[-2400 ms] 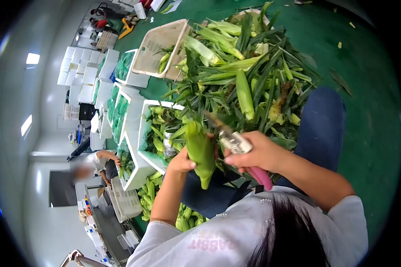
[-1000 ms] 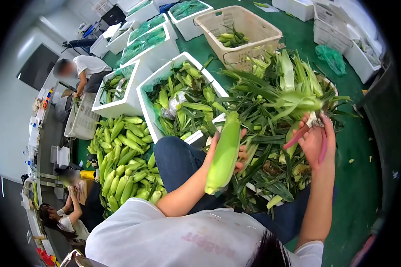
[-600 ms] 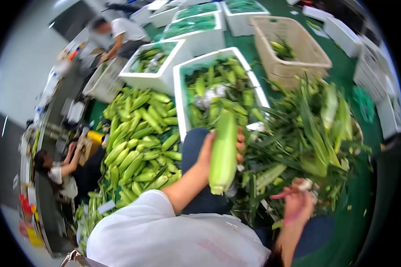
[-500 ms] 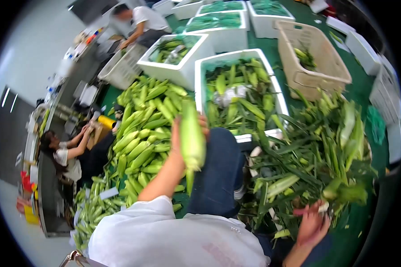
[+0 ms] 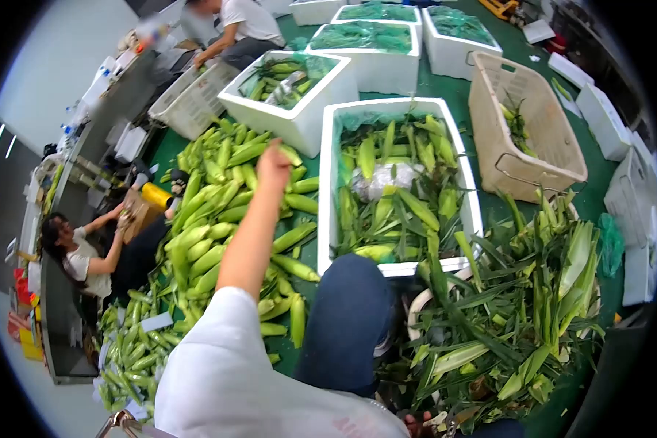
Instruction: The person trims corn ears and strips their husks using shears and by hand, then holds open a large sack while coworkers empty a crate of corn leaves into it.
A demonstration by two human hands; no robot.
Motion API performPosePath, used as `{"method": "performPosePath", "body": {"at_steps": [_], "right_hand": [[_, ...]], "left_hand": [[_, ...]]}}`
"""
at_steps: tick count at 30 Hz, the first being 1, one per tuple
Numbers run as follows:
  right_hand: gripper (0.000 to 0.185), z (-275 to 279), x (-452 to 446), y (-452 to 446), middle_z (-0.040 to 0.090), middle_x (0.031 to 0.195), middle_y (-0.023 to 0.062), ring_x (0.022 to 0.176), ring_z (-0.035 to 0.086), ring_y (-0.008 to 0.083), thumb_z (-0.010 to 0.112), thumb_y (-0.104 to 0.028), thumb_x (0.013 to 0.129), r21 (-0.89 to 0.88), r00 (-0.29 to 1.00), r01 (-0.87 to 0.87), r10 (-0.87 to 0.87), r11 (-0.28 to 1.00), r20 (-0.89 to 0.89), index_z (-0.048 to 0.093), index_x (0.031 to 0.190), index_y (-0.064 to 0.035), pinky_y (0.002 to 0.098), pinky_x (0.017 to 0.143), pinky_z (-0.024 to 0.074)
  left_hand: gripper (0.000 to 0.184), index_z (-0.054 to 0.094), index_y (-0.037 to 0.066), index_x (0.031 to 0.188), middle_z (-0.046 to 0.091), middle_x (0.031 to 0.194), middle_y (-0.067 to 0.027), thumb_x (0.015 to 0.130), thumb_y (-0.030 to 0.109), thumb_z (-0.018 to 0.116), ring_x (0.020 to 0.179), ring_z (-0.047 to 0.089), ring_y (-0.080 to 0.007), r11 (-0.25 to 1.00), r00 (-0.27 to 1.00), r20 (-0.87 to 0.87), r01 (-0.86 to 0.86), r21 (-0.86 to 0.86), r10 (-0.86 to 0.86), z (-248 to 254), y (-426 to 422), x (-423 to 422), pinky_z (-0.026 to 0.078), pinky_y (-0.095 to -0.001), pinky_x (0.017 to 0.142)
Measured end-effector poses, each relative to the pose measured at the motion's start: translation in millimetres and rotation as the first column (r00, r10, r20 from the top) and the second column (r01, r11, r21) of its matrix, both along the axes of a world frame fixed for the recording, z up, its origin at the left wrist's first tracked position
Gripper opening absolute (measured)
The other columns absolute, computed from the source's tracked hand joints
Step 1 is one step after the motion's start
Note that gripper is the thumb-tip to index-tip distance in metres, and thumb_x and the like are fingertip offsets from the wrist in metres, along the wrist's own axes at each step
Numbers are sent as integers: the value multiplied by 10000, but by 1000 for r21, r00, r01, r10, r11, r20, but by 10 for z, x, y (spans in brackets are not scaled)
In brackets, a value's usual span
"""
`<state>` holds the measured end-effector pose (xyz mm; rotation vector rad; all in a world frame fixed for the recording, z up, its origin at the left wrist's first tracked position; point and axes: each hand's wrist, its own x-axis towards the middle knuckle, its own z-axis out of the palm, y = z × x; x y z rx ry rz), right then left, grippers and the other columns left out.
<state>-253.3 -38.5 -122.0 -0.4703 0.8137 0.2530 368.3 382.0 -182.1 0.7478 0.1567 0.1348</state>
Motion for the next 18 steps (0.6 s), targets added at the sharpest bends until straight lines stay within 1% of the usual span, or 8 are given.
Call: {"method": "performPosePath", "body": {"at_steps": [2, 3, 6, 9, 11, 15, 17, 18], "right_hand": [[633, 14, 41, 14, 570, 1269, 150, 1234, 518, 328, 639, -323, 913, -10, 1000, 9, -9, 1000, -19, 364, 1444, -117, 515, 1010, 451], [640, 7, 55, 49, 570, 1270, 149, 1233, 519, 327, 641, -328, 910, -9, 1000, 12, -12, 1000, -29, 363, 1447, -118, 514, 1010, 449], [662, -29, 93, 93, 568, 1273, 146, 1229, 522, 322, 649, -343, 901, -5, 999, 38, -38, 999, -31, 360, 1454, -121, 510, 1010, 445], [684, -81, 132, 147, 566, 1276, 143, 1225, 525, 318, 657, -358, 892, 16, 997, 79, -79, 997, -22, 357, 1461, -125, 507, 1009, 441], [699, -112, 113, 162, 565, 1279, 141, 1222, 527, 315, 662, -368, 887, 41, 994, 108, -108, 993, 1, 355, 1466, -127, 505, 1009, 439], [728, -202, -166, 50, 562, 1283, 137, 1217, 531, 309, 672, -388, 875, 114, 980, 150, -163, 982, 111, 350, 1475, -132, 500, 1009, 433], [743, -265, -369, -72, 561, 1285, 135, 1214, 533, 306, 678, -398, 869, 132, 965, 109, -137, 985, 225, 348, 1480, -134, 498, 1009, 431], [798, 304, -74, -1, 552, 1289, 132, 1143, 551, 272, 708, -336, 808, -203, 940, -4, 73, 979, 333, 341, 1471, -88, 439, 952, 450]], "left_hand": [[405, 597, -6, 1153, 634, 734, -113, 894, 305, 577, 687, 639, -221, 703, 970, -216, 231, 672, -112, -178, -1137, 426, 518, -354, 616], [522, 577, -7, 1223, 687, 966, -209, 882, 389, 591, 1020, 651, -340, 98, 998, -52, 56, 994, -41, -703, -1488, 800, 508, -444, 896], [844, 341, 19, 1450, 373, 1468, -239, 829, 490, 664, 1298, 454, -386, -355, 885, -456, 459, 814, 98, -931, -2264, 745, 421, -477, 1050], [672, 421, 25, 1386, 556, 1299, -194, 839, 284, 715, 1116, 602, -340, 45, 858, -498, 497, 867, 125, -1292, -2281, 988, 510, -490, 942], [543, 460, 25, 1337, 610, 1209, -148, 886, 249, 665, 1018, 640, -318, 778, 653, -615, 620, 100, -442, -1007, -2253, 750, 517, -506, 922], [568, 436, 51, 1370, 598, 1192, -172, 925, 364, 600, 1009, 630, -309, 674, 639, -263, 735, -68, -723, 728, -2337, -1285, 561, -492, 807], [644, 404, 50, 1398, 569, 1246, -172, 921, 444, 580, 1068, 606, -293, 389, 336, -216, 874, -292, -917, 1300, -2343, -1956, 557, -472, 826], [686, 404, 44, 1400, 563, 1264, -167, 902, 475, 598, 1077, 604, -284, 233, 208, -116, 932, -279, -971, 1411, -2442, -2223, 546, -465, 851]]}}
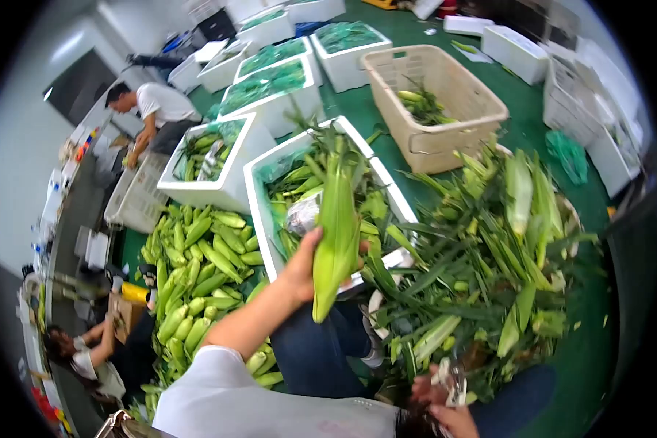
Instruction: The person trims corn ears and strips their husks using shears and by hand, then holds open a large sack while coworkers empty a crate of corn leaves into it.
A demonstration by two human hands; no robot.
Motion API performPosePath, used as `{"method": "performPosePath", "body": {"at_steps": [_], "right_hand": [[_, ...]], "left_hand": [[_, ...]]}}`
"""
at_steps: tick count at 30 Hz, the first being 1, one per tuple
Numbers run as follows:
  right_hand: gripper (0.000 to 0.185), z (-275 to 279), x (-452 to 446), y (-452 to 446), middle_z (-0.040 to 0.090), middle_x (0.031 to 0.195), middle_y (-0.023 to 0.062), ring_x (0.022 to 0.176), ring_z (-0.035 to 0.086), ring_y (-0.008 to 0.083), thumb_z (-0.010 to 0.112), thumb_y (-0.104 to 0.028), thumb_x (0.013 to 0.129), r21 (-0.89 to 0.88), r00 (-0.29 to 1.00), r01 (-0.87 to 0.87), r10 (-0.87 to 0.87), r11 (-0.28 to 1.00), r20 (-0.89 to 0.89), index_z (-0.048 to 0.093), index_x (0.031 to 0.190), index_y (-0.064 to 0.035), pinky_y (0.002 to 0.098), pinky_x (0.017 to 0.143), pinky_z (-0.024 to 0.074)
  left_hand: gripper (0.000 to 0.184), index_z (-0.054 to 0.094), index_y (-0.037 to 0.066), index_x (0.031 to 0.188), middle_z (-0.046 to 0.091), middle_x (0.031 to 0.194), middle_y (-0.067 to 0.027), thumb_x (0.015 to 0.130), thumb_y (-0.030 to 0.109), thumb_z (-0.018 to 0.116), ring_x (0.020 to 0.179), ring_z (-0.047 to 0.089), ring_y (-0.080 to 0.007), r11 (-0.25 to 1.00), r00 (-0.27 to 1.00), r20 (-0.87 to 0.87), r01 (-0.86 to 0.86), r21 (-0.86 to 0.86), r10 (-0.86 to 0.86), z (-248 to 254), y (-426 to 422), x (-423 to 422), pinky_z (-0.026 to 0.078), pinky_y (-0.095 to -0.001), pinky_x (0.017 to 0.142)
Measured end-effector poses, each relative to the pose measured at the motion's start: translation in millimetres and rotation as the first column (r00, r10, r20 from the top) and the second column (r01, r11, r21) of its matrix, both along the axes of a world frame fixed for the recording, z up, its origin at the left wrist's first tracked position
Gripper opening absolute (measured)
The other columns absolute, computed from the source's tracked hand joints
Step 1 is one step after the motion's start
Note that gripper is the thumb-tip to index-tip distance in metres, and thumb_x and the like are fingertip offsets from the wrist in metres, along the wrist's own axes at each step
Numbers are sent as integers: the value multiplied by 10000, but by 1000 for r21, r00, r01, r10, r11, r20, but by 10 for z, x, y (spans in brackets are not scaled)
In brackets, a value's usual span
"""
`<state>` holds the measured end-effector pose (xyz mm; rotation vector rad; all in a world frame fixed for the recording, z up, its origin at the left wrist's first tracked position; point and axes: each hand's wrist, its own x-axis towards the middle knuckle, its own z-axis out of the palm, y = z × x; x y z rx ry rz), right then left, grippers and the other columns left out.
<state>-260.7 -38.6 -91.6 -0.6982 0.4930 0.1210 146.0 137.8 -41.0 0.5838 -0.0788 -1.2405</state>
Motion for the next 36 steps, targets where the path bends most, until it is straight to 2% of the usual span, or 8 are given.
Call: {"method": "performPosePath", "body": {"at_steps": [5, 11, 15, 19, 24, 27, 31, 36], "right_hand": [[932, 854, 434, -250, 527, 1271, 153, 1072, 557, 257, 827, -285, 722, -879, 990, 48, 96, 474, 106, 319, 1454, -9, 393, 942, 460], [926, 1003, 20, -713, 522, 1261, 192, 1094, 575, 276, 827, -338, 752, -857, 997, 67, -63, 510, 41, 317, 1443, 7, 393, 921, 502], [927, 855, -175, -1007, 521, 1239, 206, 1072, 581, 262, 808, -395, 764, -948, 998, 57, -19, 312, 54, 327, 1447, 7, 363, 926, 482], [517, 638, -294, -1046, 619, 976, 99, 851, 640, 174, 759, -218, 810, -772, 993, 62, 36, 632, 110, 524, 1209, 12, 295, 754, 526], [236, 683, -407, -787, 611, 766, 58, 631, 631, 146, 654, -80, 857, -288, 949, 289, -233, 913, 213, 571, 1069, -15, 262, 526, 527], [489, 670, -422, -449, 600, 999, 95, 895, 617, 161, 670, -28, 814, -115, 848, 434, -362, 894, 387, 489, 1267, -50, 286, 735, 532], [662, 455, -538, -111, 555, 1105, 61, 952, 549, 121, 762, -126, 786, -433, 960, 274, -221, 859, 169, 422, 1351, -69, 301, 809, 479], [807, 625, -311, -227, 525, 1231, 193, 1106, 566, 276, 802, -296, 780, -750, 953, 235, -298, 619, 53, 355, 1376, 12, 379, 952, 450]], "left_hand": [[772, 426, 15, 1400, 586, 1233, -86, 800, 330, 796, 1099, 571, -180, 982, 726, 680, -39, 187, -100, 506, -654, -1309, 437, -317, 979], [733, 506, -2, 1326, 640, 1130, -182, 730, 270, 836, 1045, 631, -279, 910, -280, 908, -362, 202, -312, 635, -1004, -1871, 488, -362, 905], [741, 538, 35, 1309, 640, 1116, -189, 675, 265, 845, 1001, 626, -344, 914, -446, 802, -272, 302, -397, 733, -1101, -2063, 500, -395, 878], [732, 550, 39, 1303, 643, 1103, -185, 666, 246, 844, 988, 628, -339, 894, -474, 760, -172, 414, -444, 829, -1157, -1976, 499, -387, 877], [641, 476, 17, 1315, 599, 1151, -79, 766, 135, 783, 1047, 567, -155, 912, 254, 877, 60, 407, -408, 464, -1240, -1820, 455, -305, 932], [593, 472, 17, 1306, 603, 1168, -86, 793, 135, 744, 1091, 570, -198, 970, 635, 751, -8, 242, -182, 395, -1379, -1918, 435, -337, 983], [439, 450, 77, 1265, 574, 1223, -83, 910, 195, 679, 1135, 565, -215, 941, 802, 528, -338, 12, 281, 440, -1608, -2037, 467, -387, 974], [437, 433, 81, 1307, 545, 1283, -89, 967, 292, 609, 1174, 554, -246, 921, 850, 369, -386, -51, 377, 378, -1667, -2303, 477, -438, 1003]]}}
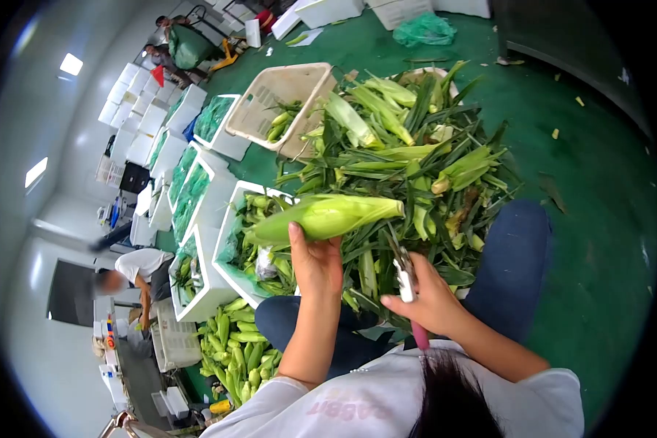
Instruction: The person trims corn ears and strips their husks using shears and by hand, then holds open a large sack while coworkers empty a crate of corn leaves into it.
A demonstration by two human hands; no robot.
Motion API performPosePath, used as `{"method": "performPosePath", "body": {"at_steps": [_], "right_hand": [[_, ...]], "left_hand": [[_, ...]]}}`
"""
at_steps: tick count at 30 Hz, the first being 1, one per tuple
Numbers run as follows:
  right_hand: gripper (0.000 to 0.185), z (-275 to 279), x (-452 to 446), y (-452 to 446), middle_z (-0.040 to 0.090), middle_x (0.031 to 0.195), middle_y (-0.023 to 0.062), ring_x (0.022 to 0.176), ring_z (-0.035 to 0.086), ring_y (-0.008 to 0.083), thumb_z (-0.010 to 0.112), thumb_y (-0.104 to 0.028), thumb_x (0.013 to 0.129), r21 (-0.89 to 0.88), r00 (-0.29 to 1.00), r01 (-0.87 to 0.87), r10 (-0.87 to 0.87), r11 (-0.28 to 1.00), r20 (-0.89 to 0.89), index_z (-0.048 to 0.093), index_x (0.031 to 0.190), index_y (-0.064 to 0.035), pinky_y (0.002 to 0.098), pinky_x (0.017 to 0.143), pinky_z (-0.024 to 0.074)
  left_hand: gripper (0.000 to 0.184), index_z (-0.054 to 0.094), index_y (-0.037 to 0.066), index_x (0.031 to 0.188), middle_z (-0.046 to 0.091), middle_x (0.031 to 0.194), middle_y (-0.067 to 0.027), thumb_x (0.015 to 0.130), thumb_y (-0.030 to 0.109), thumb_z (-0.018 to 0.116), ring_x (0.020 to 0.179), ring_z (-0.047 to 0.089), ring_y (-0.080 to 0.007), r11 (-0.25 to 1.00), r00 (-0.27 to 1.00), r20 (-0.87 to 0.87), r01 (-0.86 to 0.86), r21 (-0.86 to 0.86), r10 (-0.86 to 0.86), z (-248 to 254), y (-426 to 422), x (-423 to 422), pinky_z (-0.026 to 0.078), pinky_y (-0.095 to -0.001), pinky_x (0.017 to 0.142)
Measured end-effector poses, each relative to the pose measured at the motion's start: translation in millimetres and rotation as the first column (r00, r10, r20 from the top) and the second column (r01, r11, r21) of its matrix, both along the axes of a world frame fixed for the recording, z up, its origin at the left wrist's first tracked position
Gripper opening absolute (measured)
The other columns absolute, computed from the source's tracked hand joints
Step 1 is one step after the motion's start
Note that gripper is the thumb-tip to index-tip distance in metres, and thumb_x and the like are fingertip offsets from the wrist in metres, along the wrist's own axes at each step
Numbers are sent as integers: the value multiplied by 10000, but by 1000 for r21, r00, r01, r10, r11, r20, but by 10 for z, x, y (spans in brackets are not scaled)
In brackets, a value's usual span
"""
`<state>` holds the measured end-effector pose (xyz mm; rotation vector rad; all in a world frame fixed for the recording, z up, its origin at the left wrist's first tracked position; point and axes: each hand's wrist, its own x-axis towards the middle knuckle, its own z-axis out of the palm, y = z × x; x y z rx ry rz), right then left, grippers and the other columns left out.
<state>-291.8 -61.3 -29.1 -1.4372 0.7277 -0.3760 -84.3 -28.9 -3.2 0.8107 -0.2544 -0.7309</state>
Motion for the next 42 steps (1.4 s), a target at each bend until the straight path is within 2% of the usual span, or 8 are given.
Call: {"method": "performPosePath", "body": {"at_steps": [7, 11, 14, 23, 30, 35, 39, 42], "right_hand": [[682, 70, 377, -445, 594, 1050, 176, 1015, 578, 359, 808, -209, 609, -797, 970, 177, -239, 577, 43, 519, 1190, 4, 432, 878, 465], [390, -56, 211, -490, 645, 830, 40, 765, 630, 118, 764, -162, 727, -140, 954, -299, 300, 944, -13, 608, 1066, -49, 279, 701, 502], [416, 13, 134, -193, 653, 881, 45, 825, 616, 104, 766, -130, 762, 169, 694, -715, 658, 678, 294, 609, 1137, -40, 270, 726, 499], [505, 313, 592, -1042, 637, 1063, 99, 1000, 619, 251, 552, -434, 933, 550, 817, -227, -151, 804, 557, 545, 1221, -18, 339, 781, 541], [757, -95, 343, -497, 623, 1125, 176, 1023, 629, 339, 666, -518, 798, 774, 948, -312, 134, 551, 287, 496, 1313, 10, 427, 785, 550], [624, -23, 262, 66, 582, 1140, 169, 1054, 589, 276, 526, -331, 879, 638, 989, -133, 57, 758, 139, 414, 1386, 16, 352, 783, 516], [622, -226, 350, 107, 563, 1174, 144, 1089, 573, 282, 514, -396, 927, 693, 977, -210, 122, 689, 175, 394, 1410, -23, 368, 819, 520], [588, -77, 522, 233, 593, 1141, 175, 1089, 586, 297, 508, -350, 934, 650, 985, -169, 107, 741, 134, 403, 1393, 1, 373, 820, 516]], "left_hand": [[539, 446, 36, 1328, 510, 1357, -139, 972, 425, 557, 1249, 508, -289, 997, 964, -257, 77, 32, -66, -149, 197, -321, 438, -454, 1080], [538, 497, 27, 1271, 557, 1293, -146, 984, 482, 483, 1211, 532, -297, 977, 887, -425, 209, 26, -179, -106, 327, 82, 449, -466, 1025], [585, 539, 64, 1200, 602, 1070, -146, 948, 588, 475, 933, 584, -240, 823, 591, -577, 462, -330, -563, -420, 366, 394, 537, -409, 758], [631, 331, 303, 1493, 458, 1389, -161, 945, 588, 459, 1103, 567, -321, 602, 386, -473, 365, -711, -792, -374, 896, 441, 554, -490, 793], [429, 477, 18, 1311, 603, 1113, -137, 974, 284, 471, 937, 625, -265, 786, 800, -478, -538, -306, 362, -447, 3291, 1300, 560, -387, 832], [267, 548, 86, 933, 422, 633, 20, 1036, 265, 379, 464, 338, -96, 293, 145, -638, -947, 132, 756, -1265, 5869, 1739, 305, -228, 384], [237, 480, 128, 819, 323, 582, 70, 1024, 232, 421, 451, 306, -62, 643, 625, -333, -763, -69, 706, -808, 4811, 2434, 244, -242, 380], [303, 599, 19, 1102, 414, 641, 75, 974, 283, 527, 504, 347, -53, 733, 895, 150, -432, 525, 420, -143, 2646, 2635, 347, -252, 465]]}}
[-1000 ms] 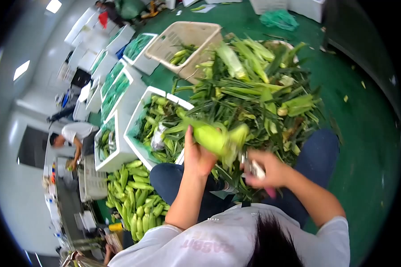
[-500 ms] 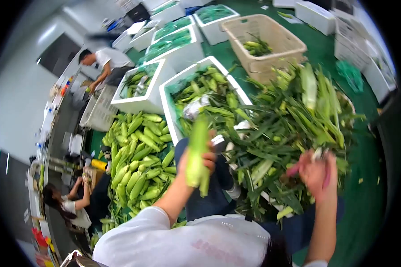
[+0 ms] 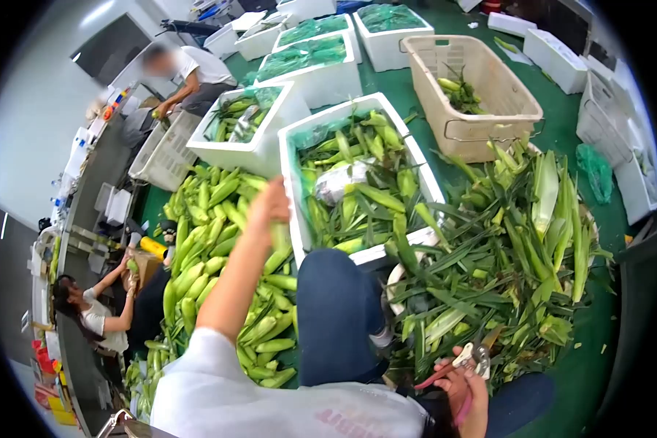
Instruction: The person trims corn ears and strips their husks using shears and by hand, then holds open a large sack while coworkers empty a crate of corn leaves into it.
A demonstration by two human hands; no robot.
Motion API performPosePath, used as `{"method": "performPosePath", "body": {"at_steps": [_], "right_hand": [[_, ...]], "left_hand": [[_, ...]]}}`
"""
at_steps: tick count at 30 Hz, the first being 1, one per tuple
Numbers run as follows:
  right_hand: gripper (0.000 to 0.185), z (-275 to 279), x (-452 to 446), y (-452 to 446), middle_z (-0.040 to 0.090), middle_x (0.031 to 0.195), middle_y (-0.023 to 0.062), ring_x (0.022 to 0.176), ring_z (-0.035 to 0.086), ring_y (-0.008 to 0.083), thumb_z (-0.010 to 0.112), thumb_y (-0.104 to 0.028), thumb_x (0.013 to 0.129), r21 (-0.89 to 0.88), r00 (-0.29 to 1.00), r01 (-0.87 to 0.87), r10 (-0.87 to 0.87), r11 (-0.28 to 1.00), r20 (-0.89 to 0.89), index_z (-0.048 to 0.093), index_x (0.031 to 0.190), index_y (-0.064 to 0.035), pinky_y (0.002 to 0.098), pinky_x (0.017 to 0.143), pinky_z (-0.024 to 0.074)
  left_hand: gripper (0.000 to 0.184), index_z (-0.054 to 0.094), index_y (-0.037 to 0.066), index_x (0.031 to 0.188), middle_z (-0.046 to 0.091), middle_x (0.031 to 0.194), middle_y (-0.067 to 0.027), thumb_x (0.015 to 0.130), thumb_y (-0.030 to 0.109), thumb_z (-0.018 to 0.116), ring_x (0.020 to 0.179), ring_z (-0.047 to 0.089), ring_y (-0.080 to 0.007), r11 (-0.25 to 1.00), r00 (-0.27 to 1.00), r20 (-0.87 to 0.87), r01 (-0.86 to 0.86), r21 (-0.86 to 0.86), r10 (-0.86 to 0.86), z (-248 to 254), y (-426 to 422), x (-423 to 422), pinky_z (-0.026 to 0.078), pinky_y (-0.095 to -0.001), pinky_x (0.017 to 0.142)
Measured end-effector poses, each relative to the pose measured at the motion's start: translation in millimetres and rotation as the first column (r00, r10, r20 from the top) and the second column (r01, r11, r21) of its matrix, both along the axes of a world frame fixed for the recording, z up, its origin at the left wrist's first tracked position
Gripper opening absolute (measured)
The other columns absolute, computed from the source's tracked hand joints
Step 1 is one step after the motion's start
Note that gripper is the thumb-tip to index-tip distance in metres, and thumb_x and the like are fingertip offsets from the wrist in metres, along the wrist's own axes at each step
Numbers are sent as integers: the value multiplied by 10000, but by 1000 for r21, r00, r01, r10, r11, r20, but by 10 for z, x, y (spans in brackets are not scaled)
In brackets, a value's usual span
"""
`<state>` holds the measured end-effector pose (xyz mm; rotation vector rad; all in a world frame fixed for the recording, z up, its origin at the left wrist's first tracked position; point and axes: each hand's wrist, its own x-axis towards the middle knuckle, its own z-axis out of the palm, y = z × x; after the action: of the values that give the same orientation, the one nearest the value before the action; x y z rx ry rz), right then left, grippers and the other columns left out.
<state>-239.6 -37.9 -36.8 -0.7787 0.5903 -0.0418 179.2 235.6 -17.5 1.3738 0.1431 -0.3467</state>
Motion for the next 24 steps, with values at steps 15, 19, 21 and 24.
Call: {"method": "performPosePath", "body": {"at_steps": [15, 19, 21, 24], "right_hand": [[616, -425, -320, -369, 573, 1289, 144, 1201, 543, 286, 516, -454, 944, 279, 981, 64, -9, 958, -195, 469, 1343, 12, 446, 1033, 408], [487, -282, -273, -314, 608, 1251, 133, 1130, 583, 285, 516, -361, 963, 182, 990, 107, -87, 977, -113, 529, 1280, 8, 394, 1001, 442], [610, 37, -5, -292, 608, 1134, 181, 1064, 604, 278, 565, -273, 880, -27, 992, 116, -117, 993, -50, 402, 1399, 4, 362, 820, 514], [723, 8, 42, -453, 607, 1130, 151, 1014, 602, 221, 692, -185, 794, -98, 992, 26, -13, 995, 126, 381, 1423, -11, 335, 842, 501]], "left_hand": [[381, 572, -5, 1106, 638, 969, -141, 879, 278, 688, 788, 633, -300, 977, 981, -164, -69, 201, 103, -2414, -3151, 2671, 524, -432, 682], [364, 573, 52, 1112, 614, 938, -101, 881, 303, 702, 761, 608, -273, 886, 946, -314, -75, -457, -82, -1706, -2872, 1785, 523, -418, 661], [406, 561, 93, 1154, 615, 1015, -95, 889, 377, 682, 823, 609, -257, 875, 952, -254, 28, -483, -171, -1154, -2737, 927, 524, -421, 675], [477, 536, 101, 1189, 614, 994, -78, 940, 508, 552, 873, 605, -236, 800, 930, -205, 132, -586, -304, -196, -2601, -250, 521, -409, 663]]}}
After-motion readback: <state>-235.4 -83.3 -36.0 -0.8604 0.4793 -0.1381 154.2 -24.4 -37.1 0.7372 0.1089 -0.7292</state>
